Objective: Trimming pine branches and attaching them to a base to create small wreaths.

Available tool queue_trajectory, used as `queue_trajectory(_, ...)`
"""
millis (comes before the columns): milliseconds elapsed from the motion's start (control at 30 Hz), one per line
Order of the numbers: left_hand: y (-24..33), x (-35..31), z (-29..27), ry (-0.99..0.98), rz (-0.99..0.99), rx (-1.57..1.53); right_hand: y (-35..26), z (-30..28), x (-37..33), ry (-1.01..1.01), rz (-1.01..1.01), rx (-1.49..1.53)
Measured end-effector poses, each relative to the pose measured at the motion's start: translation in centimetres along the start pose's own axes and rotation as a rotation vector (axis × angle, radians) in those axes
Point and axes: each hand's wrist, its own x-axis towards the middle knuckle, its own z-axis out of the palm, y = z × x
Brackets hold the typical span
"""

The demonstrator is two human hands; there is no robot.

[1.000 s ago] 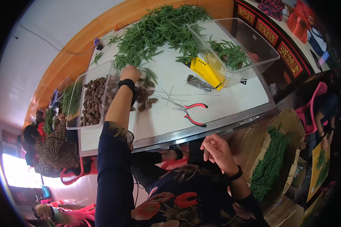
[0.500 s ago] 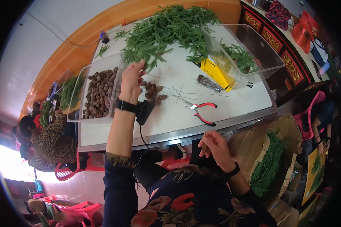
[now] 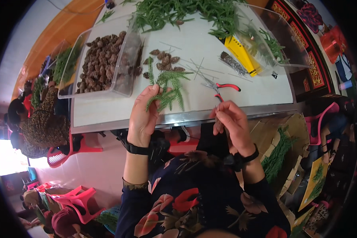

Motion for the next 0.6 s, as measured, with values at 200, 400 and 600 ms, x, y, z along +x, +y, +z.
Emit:
queue_trajectory(200,-1.8,-1.5,-2.8,-0.193,-0.246,-0.388,-1.5,1.8,1.7,-0.098,-0.089,0.003)
queue_trajectory(400,-3.1,-1.8,-3.6,-0.387,-0.301,-0.584,-1.1,3.3,1.7,-0.140,-0.053,0.019)
queue_trajectory(600,-3.3,-2.0,-3.2,-0.357,-0.306,-0.535,-0.9,3.3,1.3,-0.143,-0.023,0.016)
